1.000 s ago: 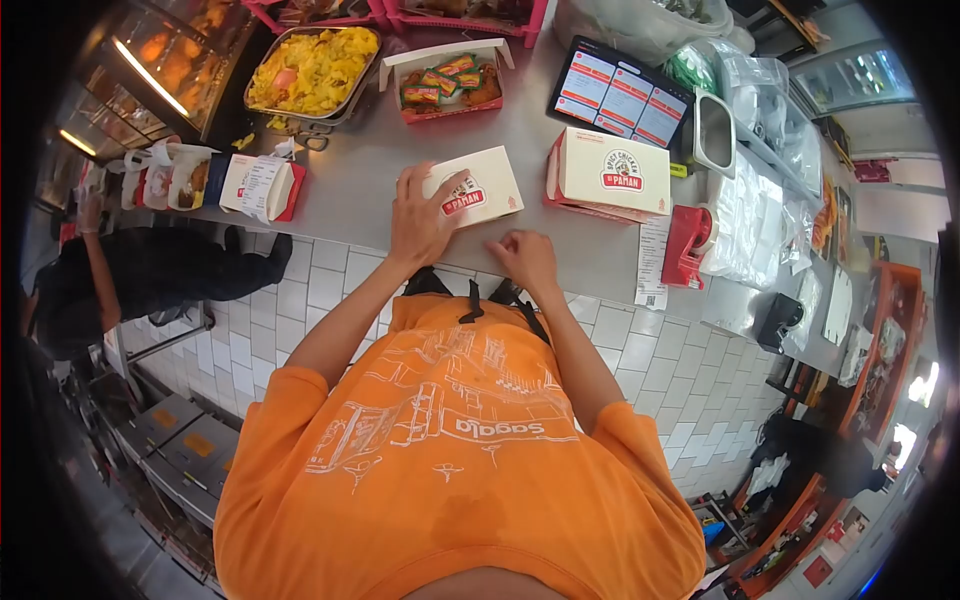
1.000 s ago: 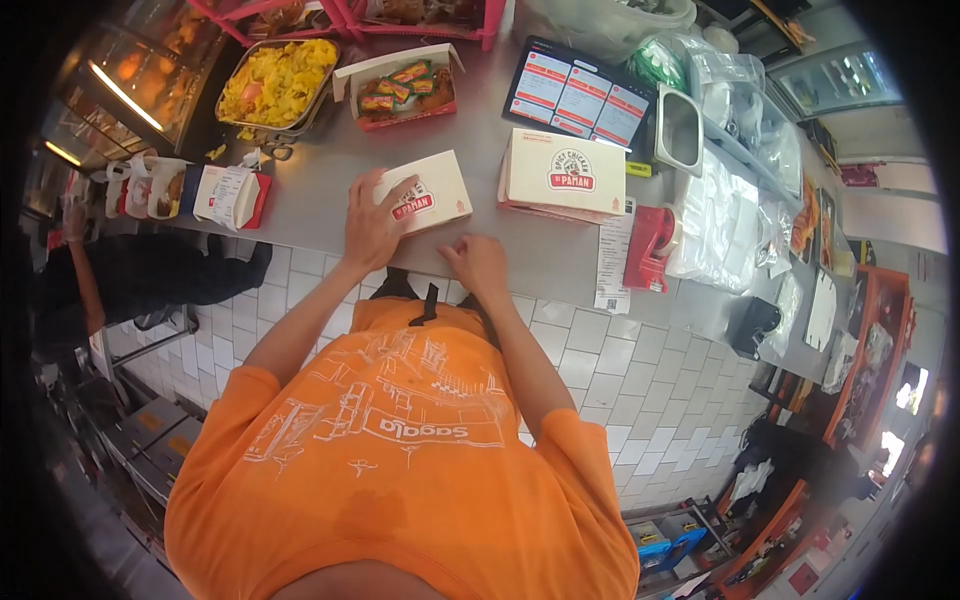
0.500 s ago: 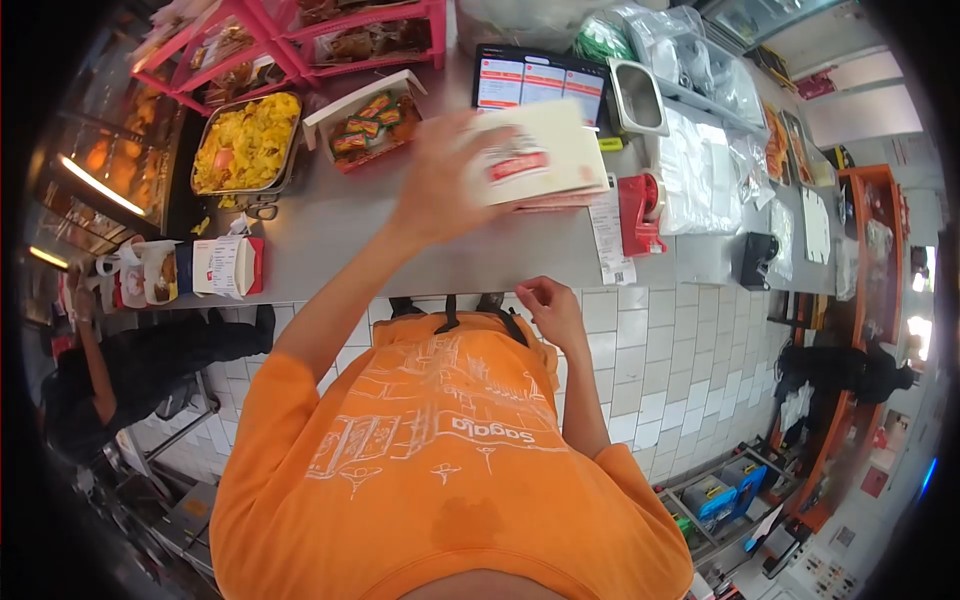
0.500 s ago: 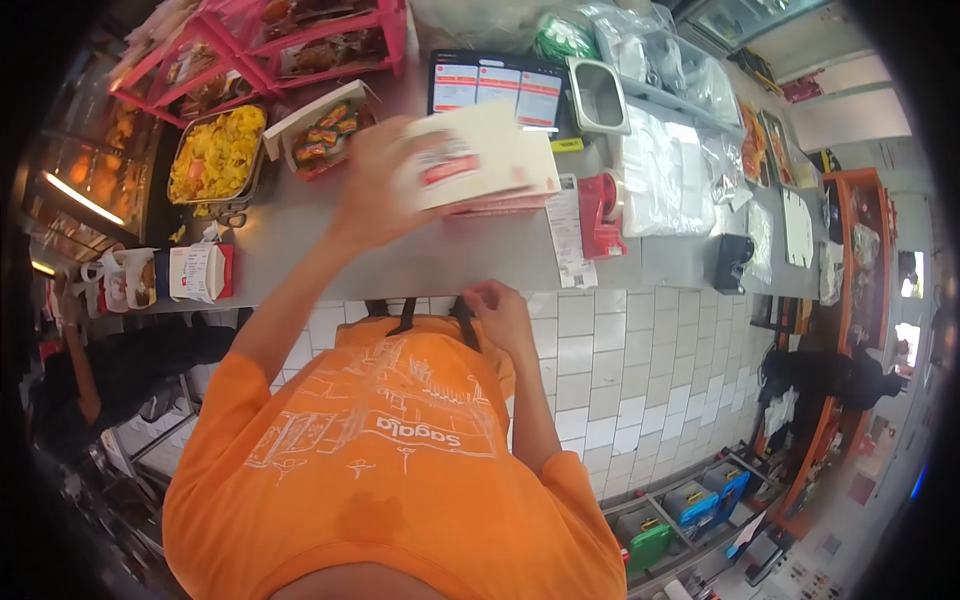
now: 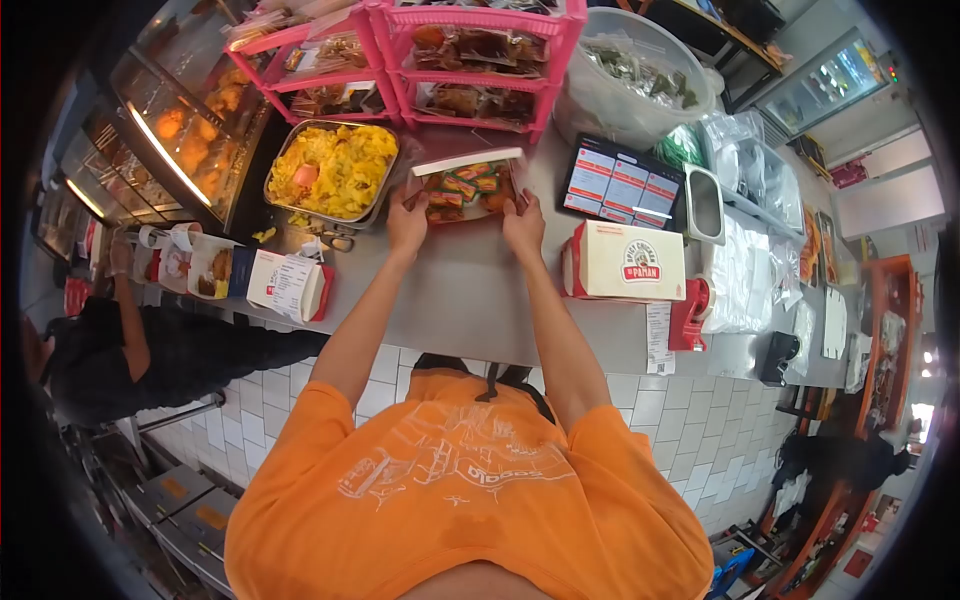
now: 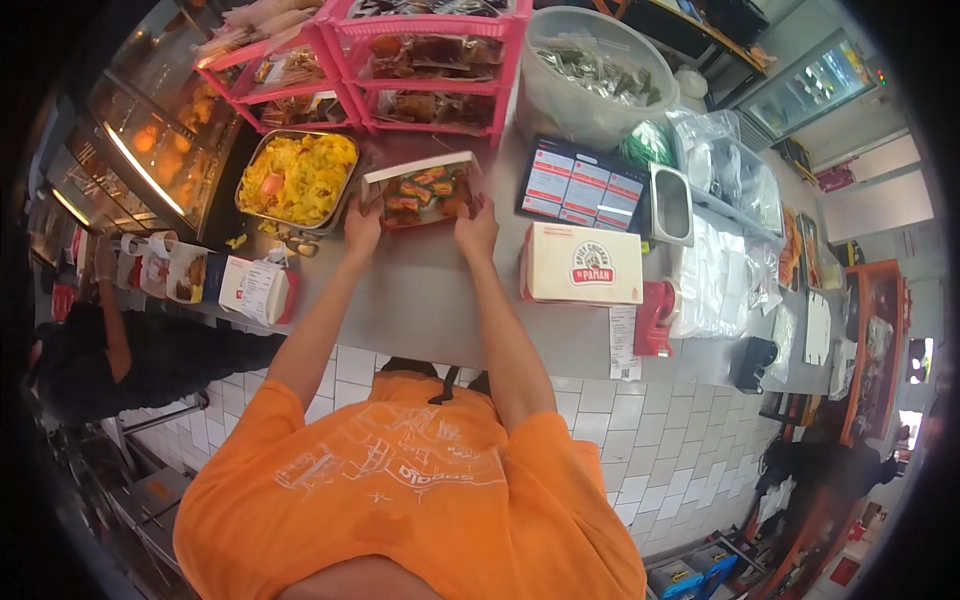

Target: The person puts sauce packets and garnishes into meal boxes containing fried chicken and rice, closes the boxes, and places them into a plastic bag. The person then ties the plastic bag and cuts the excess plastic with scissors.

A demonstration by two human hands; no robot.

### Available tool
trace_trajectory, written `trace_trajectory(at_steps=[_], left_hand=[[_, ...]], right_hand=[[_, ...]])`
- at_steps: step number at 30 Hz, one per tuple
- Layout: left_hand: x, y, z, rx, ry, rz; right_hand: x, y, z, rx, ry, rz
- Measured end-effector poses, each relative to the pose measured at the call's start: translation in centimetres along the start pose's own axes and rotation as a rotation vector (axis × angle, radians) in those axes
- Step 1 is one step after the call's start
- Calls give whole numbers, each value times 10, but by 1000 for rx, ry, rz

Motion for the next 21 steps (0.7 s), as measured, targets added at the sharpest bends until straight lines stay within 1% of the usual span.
trace_trajectory(at_steps=[1, 2, 3, 4, 5, 6, 7, 8, 10, 11, 12, 14, 16, 17, 19, 20, 21], left_hand=[[-2, -1, 3, -1, 5, 7], [2, 2, 5, 14, -143, 7], [6, 10, 9, 32, -291, 12], [11, 22, 18, 30, -286, 27], [3, 43, 23, 104, -287, -15], [-1, 64, 25, 179, -288, -58], [8, 81, 33, 183, -283, -48], [15, 97, 44, 174, -164, -71], [26, 116, 59, 158, 19, -85], [9, 119, 60, 165, 17, -76], [-54, 121, 72, 29, -151, -359], [-96, 126, 77, -101, -321, -639], [-84, 116, 50, 285, -299, -630], [-79, 122, 52, 285, -300, -631], [-42, 121, 41, 431, -202, -396], [-28, 126, 41, 404, -133, -327], [-28, 131, 40, 403, -131, -337]], right_hand=[[-8, -4, -13, 115, -62, -54], [-3, 1, -9, 143, 81, -12], [-4, 15, 1, 155, 97, -19], [-4, 34, 8, 211, 152, -5], [-4, 53, 15, 264, 205, 11], [-22, 76, 25, 284, 148, -15], [-43, 97, 34, 303, 93, -45], [-45, 110, 45, 303, 103, -51], [-39, 144, 62, 383, 82, -109], [-26, 149, 69, 382, 87, -120], [3, 143, 87, 221, 96, -32], [43, 129, 108, 57, 106, 47], [94, 119, 99, 148, 204, 407], [83, 125, 98, 148, 202, 407], [41, 133, 71, 275, 180, 409], [21, 140, 60, 315, 108, 348], [24, 146, 59, 309, 105, 355]])
Point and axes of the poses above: each hand's wrist, its own y-axis away from the middle knuckle, its own z-axis out of the back of the hand, x = y × z, the point moved 10 cm from there along -y, towards the middle knuckle, and after that the axes turned 6 degrees about y, right-handed, at the moved point
